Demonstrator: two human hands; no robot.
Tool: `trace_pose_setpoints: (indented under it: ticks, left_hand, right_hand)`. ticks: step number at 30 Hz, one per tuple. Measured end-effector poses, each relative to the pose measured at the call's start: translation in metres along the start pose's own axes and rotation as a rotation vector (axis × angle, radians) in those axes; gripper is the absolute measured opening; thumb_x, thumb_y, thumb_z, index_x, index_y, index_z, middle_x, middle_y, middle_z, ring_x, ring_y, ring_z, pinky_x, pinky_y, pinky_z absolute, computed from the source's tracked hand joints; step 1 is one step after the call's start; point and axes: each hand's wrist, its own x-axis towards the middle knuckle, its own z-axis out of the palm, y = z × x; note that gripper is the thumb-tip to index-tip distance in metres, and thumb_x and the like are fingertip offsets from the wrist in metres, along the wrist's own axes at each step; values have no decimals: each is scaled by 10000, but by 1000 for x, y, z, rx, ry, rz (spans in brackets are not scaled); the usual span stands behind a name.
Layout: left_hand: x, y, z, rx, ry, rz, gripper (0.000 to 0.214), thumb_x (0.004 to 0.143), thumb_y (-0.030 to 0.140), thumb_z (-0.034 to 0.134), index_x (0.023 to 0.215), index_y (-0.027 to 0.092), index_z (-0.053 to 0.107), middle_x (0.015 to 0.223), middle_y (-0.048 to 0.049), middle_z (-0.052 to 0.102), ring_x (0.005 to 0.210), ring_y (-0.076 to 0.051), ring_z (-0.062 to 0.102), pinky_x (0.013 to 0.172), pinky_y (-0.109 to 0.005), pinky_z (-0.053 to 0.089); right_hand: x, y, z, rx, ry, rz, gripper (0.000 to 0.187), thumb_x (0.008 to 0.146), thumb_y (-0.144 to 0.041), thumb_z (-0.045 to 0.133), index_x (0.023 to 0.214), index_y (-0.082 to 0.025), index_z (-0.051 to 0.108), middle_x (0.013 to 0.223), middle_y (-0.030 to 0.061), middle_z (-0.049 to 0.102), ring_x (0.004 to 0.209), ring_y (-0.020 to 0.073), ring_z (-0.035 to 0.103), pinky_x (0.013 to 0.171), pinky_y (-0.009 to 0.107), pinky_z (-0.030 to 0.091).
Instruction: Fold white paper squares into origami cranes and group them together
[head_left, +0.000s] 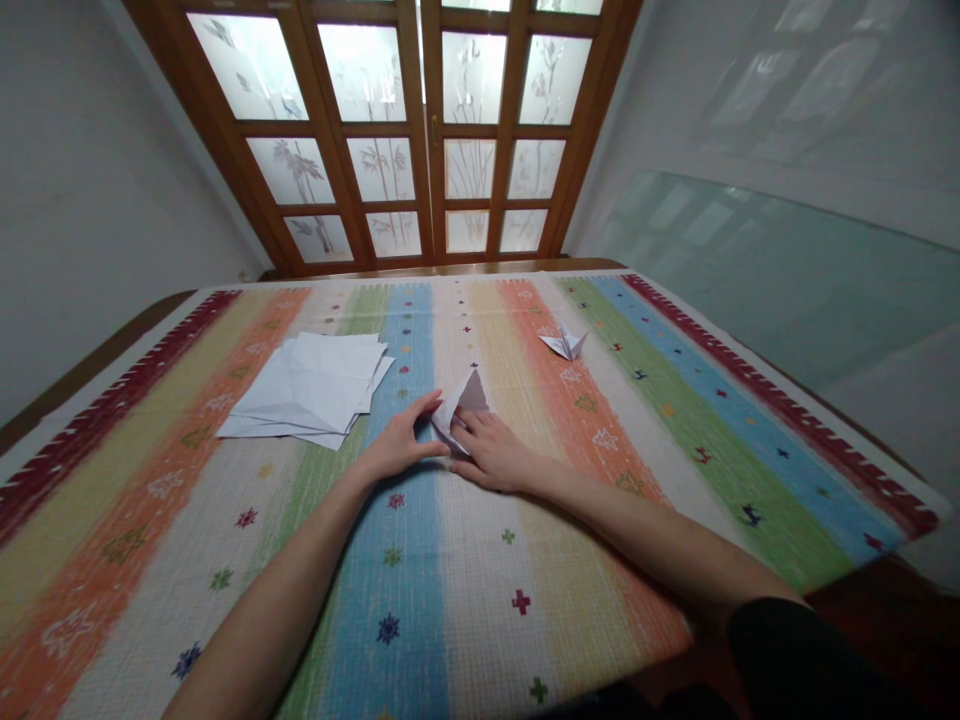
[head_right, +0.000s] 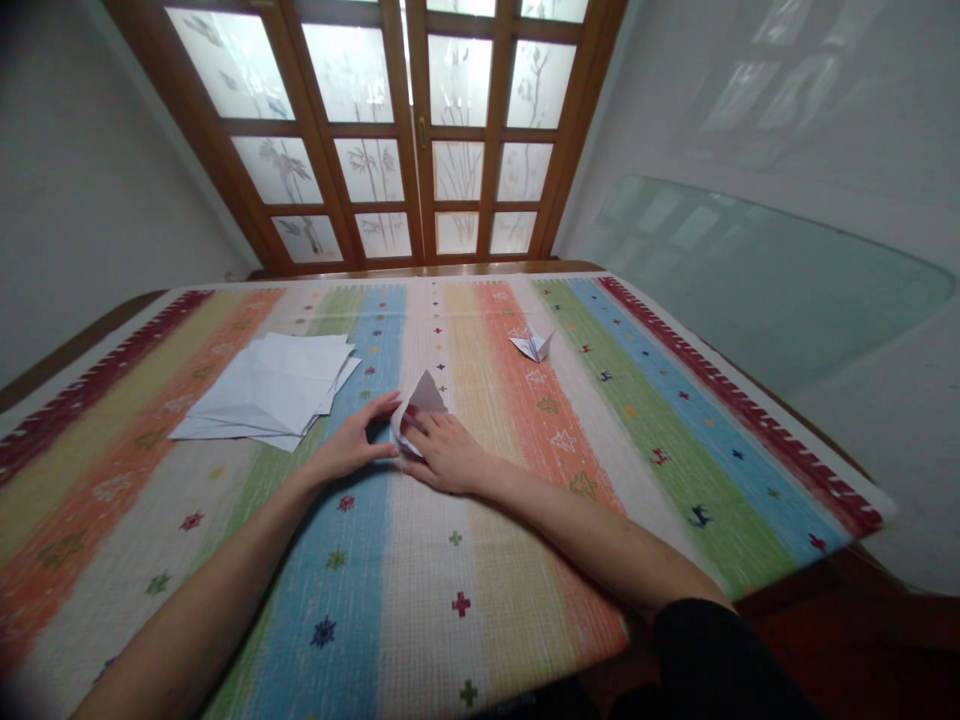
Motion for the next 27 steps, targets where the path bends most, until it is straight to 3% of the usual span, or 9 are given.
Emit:
trace_pose_setpoints:
  ticks: [8, 13, 16, 19, 22, 24, 27]
  left_hand:
    - [8, 5, 13, 142, 149, -32, 622, 767, 365, 699, 1323, 169, 501, 1131, -104, 675, 1049, -239, 640, 969, -445, 478]
    - [7, 1, 19, 285, 192, 38, 596, 819, 384, 654, 1338, 144, 484, 1178, -139, 643, 1079, -255, 616, 966, -457, 476]
    - [3, 3, 16, 356, 227, 175, 657, 857, 393, 614, 1426, 168, 374, 1342, -171, 534, 1215, -263, 537, 1014, -464, 441]
    - [-1, 14, 9, 537, 145, 431, 657, 812, 458, 669, 1393, 243, 449, 1556, -167, 257, 1407, -335, 305, 1099, -525, 330]
    - [-3, 29, 2, 731, 29, 603, 467, 798, 429, 696, 1242, 327, 596, 1611, -55, 152, 1466, -380, 118, 1146, -597, 183]
    - [-2, 39, -3, 776, 8, 649, 475, 787, 432, 708, 1235, 314, 603, 1621, -54, 115, 1469, -393, 78, 1151, -607, 155]
    - [-2, 54, -7, 785, -74, 621, 670, 728, 462, 761, 1336, 309, 528, 1626, -88, 55, 1463, -405, 103, 1147, -597, 188]
  right_hand:
    - [-4, 6, 2, -4, -66, -19, 436, 895, -500, 561, 1045, -102, 653, 1044, 169, 620, 1004, 292, 510, 854, 449, 433]
    - [-14, 7, -6, 83, -52, -16, 313, 901, -410, 580, 976, -118, 663, 1003, 146, 638, 947, 261, 541, 835, 416, 449]
    - [-17, 7, -9, 184, 1, -2, 255, 934, -322, 529, 1003, -115, 661, 1038, 142, 656, 961, 244, 572, 862, 402, 459]
    - [-17, 8, -8, 277, 75, 0, 252, 942, -287, 512, 1103, -146, 645, 1142, 132, 659, 1064, 242, 578, 938, 419, 444]
    - [-18, 9, -6, 304, 94, -2, 292, 924, -272, 544, 1189, -177, 617, 1237, 126, 634, 1149, 252, 558, 972, 432, 434]
    - [-20, 10, -6, 301, 85, -2, 305, 917, -257, 555, 1209, -188, 609, 1250, 118, 631, 1160, 250, 556, 968, 424, 439]
    - [-25, 13, -6, 292, 70, -3, 292, 919, -247, 555, 1201, -202, 612, 1211, 99, 650, 1121, 236, 576, 956, 413, 443]
